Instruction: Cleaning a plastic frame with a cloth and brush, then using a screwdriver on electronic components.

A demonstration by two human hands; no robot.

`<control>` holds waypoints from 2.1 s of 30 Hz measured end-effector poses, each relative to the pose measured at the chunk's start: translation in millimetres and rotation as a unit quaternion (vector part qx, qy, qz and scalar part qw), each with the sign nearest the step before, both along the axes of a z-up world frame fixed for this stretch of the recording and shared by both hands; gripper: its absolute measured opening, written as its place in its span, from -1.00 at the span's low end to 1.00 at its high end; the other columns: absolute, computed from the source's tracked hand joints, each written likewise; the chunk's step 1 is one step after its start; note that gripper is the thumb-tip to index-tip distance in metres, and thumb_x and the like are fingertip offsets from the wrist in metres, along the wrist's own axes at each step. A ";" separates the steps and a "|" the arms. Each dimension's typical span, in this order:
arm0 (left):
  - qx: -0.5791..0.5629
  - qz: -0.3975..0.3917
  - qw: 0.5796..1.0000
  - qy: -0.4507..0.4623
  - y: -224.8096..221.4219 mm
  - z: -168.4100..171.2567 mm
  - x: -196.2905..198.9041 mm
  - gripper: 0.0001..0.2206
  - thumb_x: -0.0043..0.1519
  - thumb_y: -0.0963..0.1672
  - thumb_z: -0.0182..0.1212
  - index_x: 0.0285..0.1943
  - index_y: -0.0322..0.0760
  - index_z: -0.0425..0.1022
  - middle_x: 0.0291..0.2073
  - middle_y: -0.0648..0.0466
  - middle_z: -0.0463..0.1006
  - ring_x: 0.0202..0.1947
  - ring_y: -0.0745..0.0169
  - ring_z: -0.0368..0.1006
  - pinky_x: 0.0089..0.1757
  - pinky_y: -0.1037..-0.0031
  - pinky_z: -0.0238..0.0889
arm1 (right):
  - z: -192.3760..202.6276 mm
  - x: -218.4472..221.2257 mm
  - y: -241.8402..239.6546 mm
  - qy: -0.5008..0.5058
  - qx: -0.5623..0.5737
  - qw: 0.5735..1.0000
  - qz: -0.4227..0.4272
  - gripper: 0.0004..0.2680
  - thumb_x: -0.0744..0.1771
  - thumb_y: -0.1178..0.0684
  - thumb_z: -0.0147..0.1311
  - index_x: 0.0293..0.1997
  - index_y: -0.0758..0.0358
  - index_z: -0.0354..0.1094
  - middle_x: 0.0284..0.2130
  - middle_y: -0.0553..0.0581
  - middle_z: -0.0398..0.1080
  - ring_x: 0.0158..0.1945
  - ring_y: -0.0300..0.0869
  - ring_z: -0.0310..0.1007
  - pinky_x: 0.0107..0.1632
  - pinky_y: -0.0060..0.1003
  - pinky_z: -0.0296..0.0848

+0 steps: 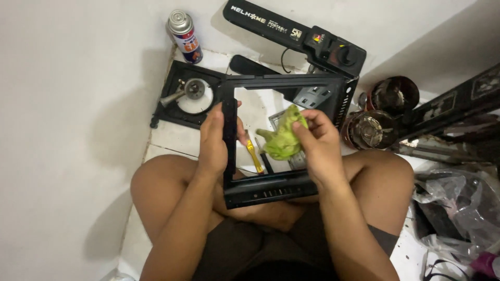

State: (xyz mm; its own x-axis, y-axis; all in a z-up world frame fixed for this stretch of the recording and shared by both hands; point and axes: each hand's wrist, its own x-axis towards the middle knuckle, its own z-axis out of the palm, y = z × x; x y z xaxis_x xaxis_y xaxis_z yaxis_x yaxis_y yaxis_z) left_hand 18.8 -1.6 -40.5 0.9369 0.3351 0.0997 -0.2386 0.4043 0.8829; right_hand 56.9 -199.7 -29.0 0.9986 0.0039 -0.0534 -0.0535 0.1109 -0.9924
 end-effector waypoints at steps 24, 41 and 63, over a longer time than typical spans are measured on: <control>0.110 0.056 0.992 -0.014 1.6 24.5 -9.0 -0.28 0.47 0.14 -0.54 0.20 -0.41 0.55 0.11 -0.17 0.59 0.18 0.03 0.47 0.23 0.27 0.24 | 45.3 -51.5 91.1 -0.373 -0.457 0.801 0.105 -0.95 0.33 0.10 0.18 -0.26 0.20 0.50 -0.41 0.11 0.31 -0.34 0.01 0.44 -0.34 -0.20 0.45; 0.069 0.085 0.992 0.070 -6.5 6.1 -5.7 -0.73 0.46 -0.13 -0.01 0.16 -0.38 0.56 -0.30 -0.12 0.62 -0.41 0.19 0.52 -0.27 0.48 0.45 | 28.2 -71.5 43.1 -0.134 -0.423 0.816 0.371 -0.89 0.30 0.05 0.12 -0.30 0.19 0.57 -0.36 0.24 0.47 -0.27 0.21 0.52 -0.30 0.00 0.48; 0.253 0.119 0.960 0.006 -29.0 24.5 -20.3 -0.66 0.47 -0.14 -0.15 -0.17 -0.48 0.55 -0.75 0.02 0.40 -0.80 0.31 0.35 -0.65 0.61 0.26 | -4.1 55.6 -79.2 -0.243 -0.114 0.961 -0.069 -0.78 0.40 0.25 0.14 0.10 0.28 0.14 -0.07 0.22 0.38 0.03 -0.05 0.51 0.10 -0.14 0.46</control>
State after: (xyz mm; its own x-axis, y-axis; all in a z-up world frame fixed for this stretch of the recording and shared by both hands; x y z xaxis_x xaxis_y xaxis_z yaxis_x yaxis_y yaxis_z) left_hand -1.5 -30.6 -16.0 0.8424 0.4507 0.2955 -0.2592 -0.1418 0.9554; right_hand 112.5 -278.9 -33.0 0.8958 -0.0857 0.4361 0.4225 -0.1404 -0.8954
